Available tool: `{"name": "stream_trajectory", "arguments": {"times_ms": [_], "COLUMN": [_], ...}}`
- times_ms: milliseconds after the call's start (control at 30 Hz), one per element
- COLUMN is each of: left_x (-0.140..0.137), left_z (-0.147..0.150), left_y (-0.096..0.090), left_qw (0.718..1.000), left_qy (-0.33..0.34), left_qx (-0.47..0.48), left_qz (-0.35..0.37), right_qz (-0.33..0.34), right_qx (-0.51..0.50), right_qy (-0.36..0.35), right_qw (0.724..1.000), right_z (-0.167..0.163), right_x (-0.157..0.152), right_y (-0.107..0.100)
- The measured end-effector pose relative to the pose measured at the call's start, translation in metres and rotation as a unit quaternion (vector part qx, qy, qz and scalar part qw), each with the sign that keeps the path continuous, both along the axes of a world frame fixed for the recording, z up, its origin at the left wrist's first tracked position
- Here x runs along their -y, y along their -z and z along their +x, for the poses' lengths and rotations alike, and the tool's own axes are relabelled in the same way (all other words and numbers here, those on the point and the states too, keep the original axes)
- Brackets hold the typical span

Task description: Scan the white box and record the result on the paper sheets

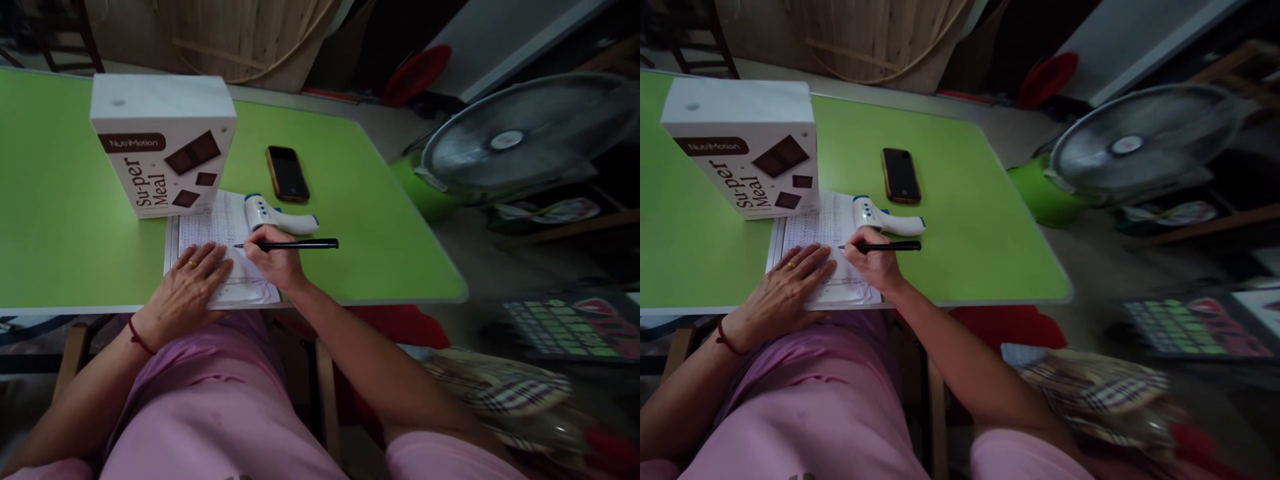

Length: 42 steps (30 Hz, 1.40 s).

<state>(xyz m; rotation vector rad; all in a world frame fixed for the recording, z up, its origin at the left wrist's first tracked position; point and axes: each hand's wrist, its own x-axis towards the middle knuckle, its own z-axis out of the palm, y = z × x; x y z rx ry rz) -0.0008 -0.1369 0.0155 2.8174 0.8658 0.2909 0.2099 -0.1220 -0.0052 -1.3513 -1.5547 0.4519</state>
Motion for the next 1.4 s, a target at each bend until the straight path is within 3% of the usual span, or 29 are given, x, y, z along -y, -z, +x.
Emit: {"name": "stream_trajectory", "arguments": {"times_ms": [567,1400], "left_x": [-0.0007,0.0003], "left_z": [-0.0007,-0.0014], "left_y": [0.0011,-0.0002], "left_qw": [1.000,1.000], "left_qy": [-0.002,-0.001], "left_qx": [0.002,0.001], "left_qz": [0.006,0.017], "right_qz": [0.000,-0.009], "right_qx": [0.005,0.000], "right_qy": [0.030,0.009], "right_qw": [1.000,1.000], "right_z": [0.0029,0.0023], "right_x": [0.0006,0.0008], "right_y": [0.0023,0.0020]}}
